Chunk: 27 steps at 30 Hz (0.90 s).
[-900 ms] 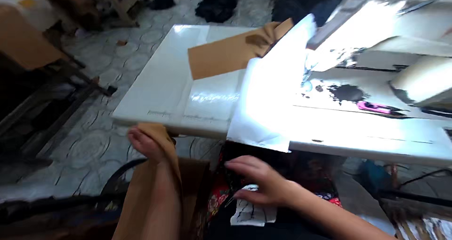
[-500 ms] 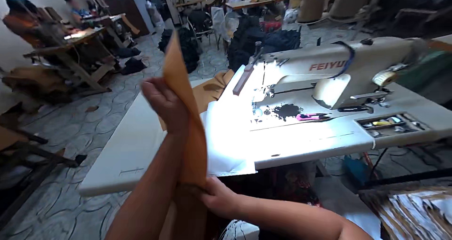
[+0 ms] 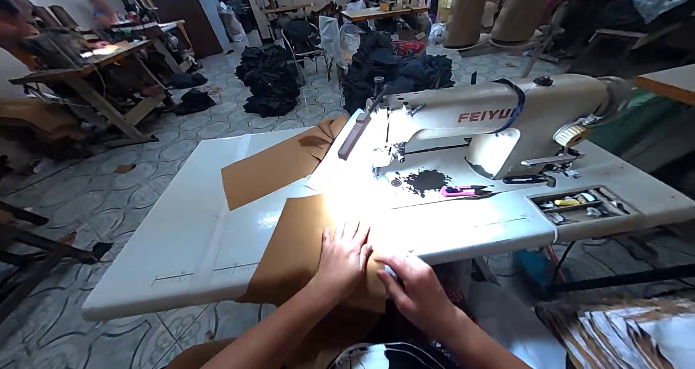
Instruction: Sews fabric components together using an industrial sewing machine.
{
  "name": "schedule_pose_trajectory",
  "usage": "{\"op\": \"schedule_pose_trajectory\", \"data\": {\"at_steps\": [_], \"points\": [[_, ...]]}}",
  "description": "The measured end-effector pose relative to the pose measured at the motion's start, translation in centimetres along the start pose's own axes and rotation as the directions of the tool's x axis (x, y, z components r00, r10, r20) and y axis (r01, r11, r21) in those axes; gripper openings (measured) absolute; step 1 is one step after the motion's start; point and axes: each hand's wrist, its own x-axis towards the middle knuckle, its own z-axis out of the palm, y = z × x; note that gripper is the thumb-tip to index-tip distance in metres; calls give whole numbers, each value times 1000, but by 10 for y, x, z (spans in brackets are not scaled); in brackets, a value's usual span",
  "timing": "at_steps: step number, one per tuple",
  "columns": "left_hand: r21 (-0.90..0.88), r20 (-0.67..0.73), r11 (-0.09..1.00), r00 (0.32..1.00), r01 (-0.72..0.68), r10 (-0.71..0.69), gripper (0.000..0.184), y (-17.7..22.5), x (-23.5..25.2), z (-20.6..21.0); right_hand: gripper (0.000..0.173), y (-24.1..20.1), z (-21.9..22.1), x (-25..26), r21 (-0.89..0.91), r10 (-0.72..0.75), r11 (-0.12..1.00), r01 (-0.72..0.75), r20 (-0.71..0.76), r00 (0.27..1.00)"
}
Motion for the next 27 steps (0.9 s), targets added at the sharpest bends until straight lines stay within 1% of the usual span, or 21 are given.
{"op": "schedule_pose_trajectory", "data": {"at_steps": [1,2,3,4,5,6,7,9,10,12,14,15,16,17,18,19,20,21,23,25,27], "points": [[-13,-137,993,984,-114,111,39,0,-1,6,31,8,4,9,-56,-9,998,10,6,1000],[-19,-215,980,958,-199,190,29,-3,2,6,35,16,8,16,-98,17,995,-11,61,998],[-31,-224,972,949,-234,221,24,-9,8,2,39,22,12,19,-140,57,989,-40,121,991],[-23,-238,969,942,-248,236,25,-19,17,-2,42,26,16,20,-189,96,980,-64,169,981],[0,-245,972,942,-235,228,27,-31,27,-6,43,29,20,18,-231,120,970,-72,202,972],[22,-234,980,952,-197,197,30,-44,37,-10,44,30,23,15,-254,118,965,-65,201,972],[21,-206,988,966,-155,156,34,-53,44,-14,44,30,25,12,-250,108,966,-61,182,977],[-3,-158,994,982,-108,107,42,-62,53,-17,42,32,27,6,-200,77,978,-58,90,993],[-25,-144,994,984,-105,100,42,-64,55,-17,41,33,27,5,-186,67,981,-61,31,997],[-70,-141,990,984,-123,113,35,-66,58,-17,39,35,24,5,-183,79,979,-85,-44,996],[-74,-134,984,980,-159,148,32,-66,57,-18,38,34,21,6,-187,105,976,-113,-53,993],[-46,-181,976,962,-214,202,31,-66,55,-17,38,34,20,5,-186,113,975,-120,-48,992],[8,-270,955,919,-296,287,30,-66,53,-15,39,35,20,5,-187,112,975,-118,-46,993],[72,-368,922,849,-380,379,30,-64,53,-15,40,35,20,4,-182,110,976,-117,-47,993],[138,-449,879,763,-456,466,30,-60,55,-17,41,35,22,4,-166,103,980,-113,-71,992],[176,-477,842,704,-510,526,30,-54,57,-22,40,35,23,4,-133,98,985,-113,-108,989],[190,-471,812,674,-552,569,28,-46,61,-28,40,36,24,3,-85,100,990,-113,-153,983],[190,-432,792,675,-581,598,27,-39,66,-34,40,36,24,3,-30,104,993,-112,-195,975],[141,-289,782,730,-607,619,28,-35,83,-35,41,35,21,3,35,150,989,-145,-248,957],[116,-222,743,712,-659,666,26,-43,110,-17,48,36,16,6,3,204,977,-212,-285,936],[67,-143,752,740,-656,657,28,-51,125,-3,55,40,4,15,-64,265,954,-293,-275,924]]}}
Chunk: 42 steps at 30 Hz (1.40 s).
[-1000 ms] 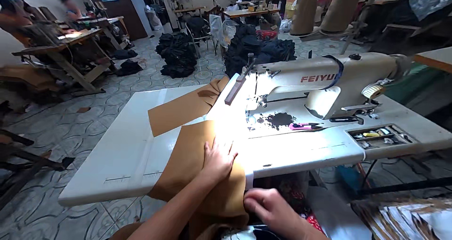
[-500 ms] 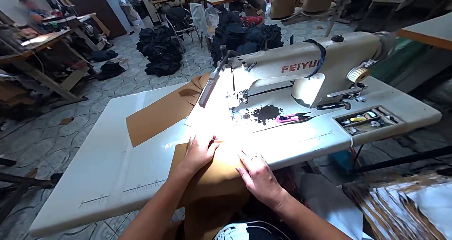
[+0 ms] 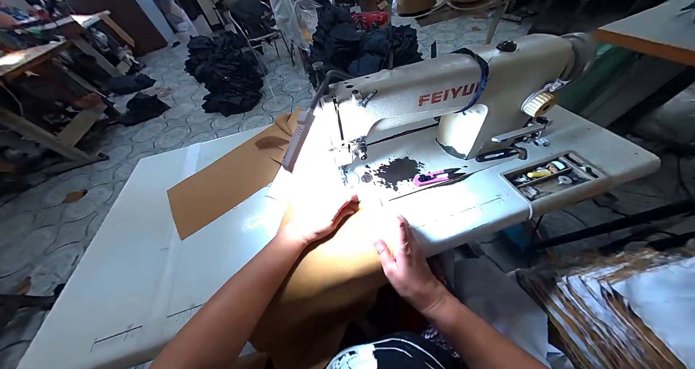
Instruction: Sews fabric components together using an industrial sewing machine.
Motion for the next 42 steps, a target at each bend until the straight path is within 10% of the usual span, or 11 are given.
{"op": "schedule_pose_trajectory", "data": {"at_steps": [7,12,21,34,42], "points": [[-21,26,989,989,143,-143,31,20,-16,0,61,14,-10,73,-241,212,964,-109,459,863],[-185,175,916,929,356,-326,54,25,-35,-15,39,16,-1,89,-157,99,988,-4,598,795],[-131,-122,978,976,162,-178,30,24,-49,-9,33,18,-4,92,27,-60,998,54,581,812],[-14,-186,999,982,-38,35,24,20,-47,-2,10,24,-4,83,64,-200,979,193,481,854],[-374,146,854,933,361,-330,26,38,-37,-39,42,11,-12,85,173,-63,985,-12,421,905]]}}
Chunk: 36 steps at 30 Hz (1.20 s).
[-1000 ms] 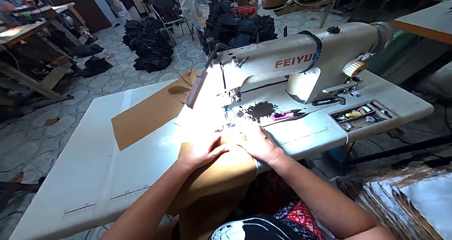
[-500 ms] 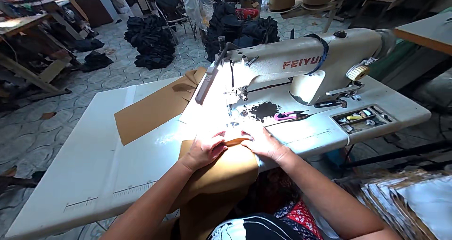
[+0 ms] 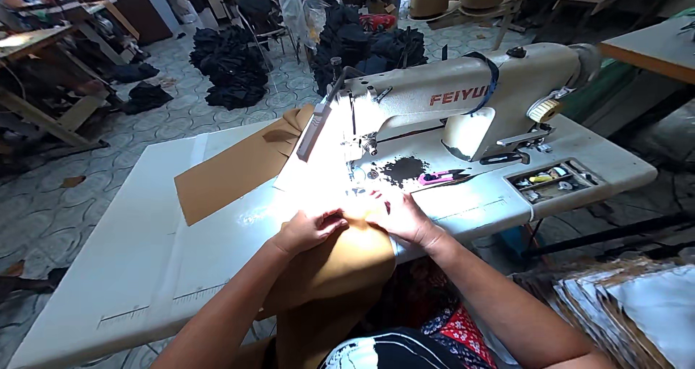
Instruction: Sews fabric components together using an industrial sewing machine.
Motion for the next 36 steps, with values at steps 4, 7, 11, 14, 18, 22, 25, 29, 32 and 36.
{"op": "schedule_pose_trajectory", "data": {"at_steps": [4,7,11,14,18,22,25,29,32,36], "points": [[-146,-58,987,995,70,-79,13,9,9,-12,25,0,1,1,31,-7,999,9,-81,997],[-219,-67,971,991,100,-118,13,9,11,-18,24,2,2,2,38,-28,999,34,-148,989],[-224,-97,969,987,104,-129,18,9,10,-25,25,-1,1,1,35,-15,999,22,-200,980],[-225,-114,968,984,108,-136,15,10,9,-29,48,-7,2,-1,95,114,991,-91,-275,955],[-188,-148,977,981,96,-125,18,14,8,-32,59,-7,4,-2,110,112,991,-79,-328,938],[-181,-158,979,979,97,-126,20,15,7,-33,58,-5,3,-2,118,103,991,-67,-337,936],[-173,-164,980,979,93,-121,21,15,7,-32,56,-6,3,-3,128,103,990,-62,-338,936],[-182,-171,979,977,93,-125,9,15,7,-31,56,-7,2,-3,127,124,988,-87,-323,938],[-162,-159,983,981,89,-115,12,14,7,-31,58,-8,2,-3,134,144,985,-107,-310,940],[-113,-140,992,987,64,-79,14,14,6,-30,54,-8,1,-3,147,120,986,-77,-311,943]]}}
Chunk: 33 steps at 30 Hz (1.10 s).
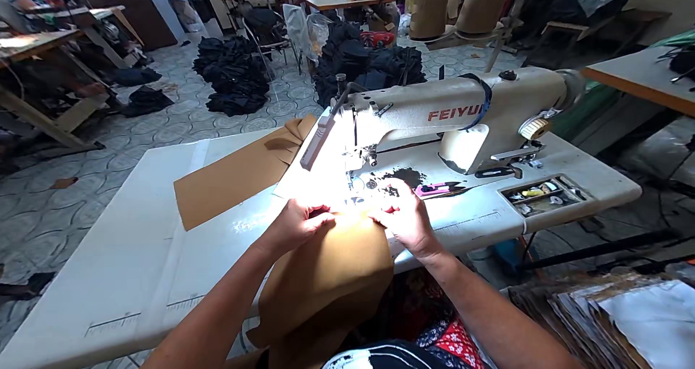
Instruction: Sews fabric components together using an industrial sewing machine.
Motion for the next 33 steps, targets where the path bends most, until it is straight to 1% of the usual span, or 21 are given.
{"op": "schedule_pose_trajectory", "data": {"at_steps": [2,4,6,7,8,9,10,12,14,16,18,19,21,22,23,25,28,31,33], "points": [[117,12,993,1000,-19,18,18,2,-5,1,52,0,0,-3,-1,-42,999,42,-20,999],[309,-8,948,996,-79,86,25,5,-21,7,51,-6,-3,-12,-35,-67,997,66,-25,997],[468,-81,866,967,-176,241,30,7,-51,23,52,-14,-8,-34,-43,-26,999,26,-1,1000],[500,-113,841,948,-205,298,31,8,-69,35,52,-16,-10,-51,-10,22,1000,-22,37,999],[510,-143,830,929,-226,341,30,7,-89,49,52,-14,-10,-70,36,63,997,-66,75,995],[504,-157,832,923,-231,351,30,4,-111,65,51,-9,-7,-92,82,99,991,-109,115,988],[477,-160,851,930,-219,330,30,-1,-133,85,50,-1,-3,-113,125,135,980,-155,160,978],[404,-132,901,964,-161,231,29,-17,-171,120,50,16,6,-148,154,218,952,-264,267,939],[357,-103,927,982,-112,159,25,-25,-185,133,50,25,11,-160,143,267,935,-323,311,912],[347,-108,934,985,-89,134,25,-16,-170,116,49,20,9,-145,151,233,949,-278,261,937],[361,-111,929,986,-78,126,25,4,-139,84,49,7,1,-115,124,187,969,-215,204,961],[354,-86,933,991,-64,101,25,14,-119,66,46,0,-2,-97,86,155,981,-171,169,973],[306,38,952,999,14,-27,28,24,-78,34,29,-8,-3,-61,-35,70,997,-67,93,993],[281,103,958,991,52,-84,31,21,-56,22,26,-7,-1,-43,-91,40,995,-33,77,996],[260,161,962,979,83,-128,33,13,-36,13,31,-4,1,-27,-137,38,990,-26,85,996],[273,245,954,951,121,-190,34,-5,-1,5,30,4,8,0,-174,48,984,-29,109,993],[413,337,900,895,138,-292,38,-19,32,2,37,14,19,20,-271,118,959,-80,129,985],[494,386,862,860,113,-334,38,-25,45,4,35,17,23,26,-359,151,929,-86,157,976],[524,377,842,852,127,-363,36,-22,46,6,35,20,23,26,-361,141,929,-76,157,977]]}}
